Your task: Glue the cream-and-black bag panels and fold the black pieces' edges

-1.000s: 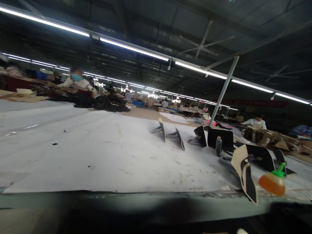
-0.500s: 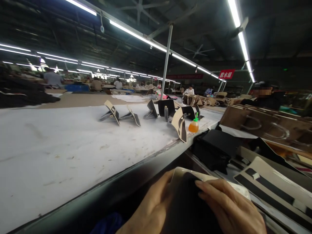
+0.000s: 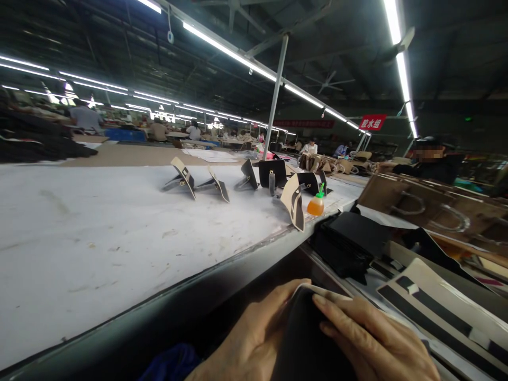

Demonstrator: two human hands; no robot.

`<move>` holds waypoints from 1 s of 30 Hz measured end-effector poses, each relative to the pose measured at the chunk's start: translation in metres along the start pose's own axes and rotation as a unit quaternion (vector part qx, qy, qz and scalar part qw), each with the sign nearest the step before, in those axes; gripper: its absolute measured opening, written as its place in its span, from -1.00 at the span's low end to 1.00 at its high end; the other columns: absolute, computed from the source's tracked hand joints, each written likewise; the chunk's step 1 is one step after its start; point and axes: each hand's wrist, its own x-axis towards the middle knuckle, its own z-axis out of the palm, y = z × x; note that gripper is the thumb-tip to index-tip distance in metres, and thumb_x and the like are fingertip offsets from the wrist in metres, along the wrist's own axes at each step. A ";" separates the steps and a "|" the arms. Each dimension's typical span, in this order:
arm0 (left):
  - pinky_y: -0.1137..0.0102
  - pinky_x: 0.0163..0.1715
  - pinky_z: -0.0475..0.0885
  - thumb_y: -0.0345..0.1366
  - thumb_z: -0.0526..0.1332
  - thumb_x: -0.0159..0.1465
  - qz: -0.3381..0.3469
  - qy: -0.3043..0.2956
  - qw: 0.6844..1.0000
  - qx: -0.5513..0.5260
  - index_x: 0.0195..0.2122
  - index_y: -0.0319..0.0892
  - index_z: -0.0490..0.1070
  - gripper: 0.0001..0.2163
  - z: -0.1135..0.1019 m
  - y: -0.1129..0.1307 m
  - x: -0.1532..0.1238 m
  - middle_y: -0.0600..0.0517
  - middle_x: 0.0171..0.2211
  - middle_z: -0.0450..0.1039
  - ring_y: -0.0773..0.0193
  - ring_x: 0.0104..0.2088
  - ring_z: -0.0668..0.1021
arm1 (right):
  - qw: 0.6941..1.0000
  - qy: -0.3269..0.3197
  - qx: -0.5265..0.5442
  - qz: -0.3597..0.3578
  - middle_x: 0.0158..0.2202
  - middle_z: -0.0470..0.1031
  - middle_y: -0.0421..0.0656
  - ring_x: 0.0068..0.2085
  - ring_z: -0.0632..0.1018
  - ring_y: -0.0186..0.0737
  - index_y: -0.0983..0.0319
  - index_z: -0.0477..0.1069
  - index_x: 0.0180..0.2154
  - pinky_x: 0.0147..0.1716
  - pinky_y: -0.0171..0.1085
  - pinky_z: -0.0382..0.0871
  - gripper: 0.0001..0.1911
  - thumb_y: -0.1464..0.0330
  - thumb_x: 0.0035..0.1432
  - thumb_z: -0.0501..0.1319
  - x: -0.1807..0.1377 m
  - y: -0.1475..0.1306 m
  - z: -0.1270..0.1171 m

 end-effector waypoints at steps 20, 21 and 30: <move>0.19 0.31 0.33 -0.21 0.28 0.37 -0.015 -0.035 0.997 -0.062 0.24 0.07 0.43 -0.60 0.000 0.001 -0.001 0.00 0.23 0.48 0.08 0.26 0.47 | 0.999 -0.041 -0.022 -0.023 -0.22 0.59 -0.19 -0.30 0.64 -0.40 0.07 0.20 0.36 -0.25 -0.53 0.53 -0.34 0.58 0.32 0.18 -0.010 0.007 -0.006; 0.17 0.31 0.34 -0.21 0.28 0.37 -0.013 -0.035 0.998 -0.058 0.24 0.06 0.42 -0.59 0.000 0.000 -0.001 -0.01 0.23 0.48 0.07 0.26 0.47 | 0.998 -0.045 -0.023 -0.024 -0.22 0.59 -0.18 -0.29 0.64 -0.40 0.08 0.19 0.36 -0.25 -0.53 0.53 -0.34 0.58 0.31 0.18 -0.011 0.007 -0.006; 0.22 0.26 0.40 -0.24 0.24 0.38 0.009 -0.024 0.999 -0.027 0.25 0.04 0.41 -0.60 0.002 0.002 -0.002 -0.02 0.20 0.51 0.08 0.28 0.45 | 0.996 -0.056 -0.057 -0.033 -0.24 0.57 -0.16 -0.30 0.64 -0.39 0.10 0.12 0.39 -0.31 -0.50 0.53 -0.35 0.54 0.36 0.15 -0.013 0.007 -0.006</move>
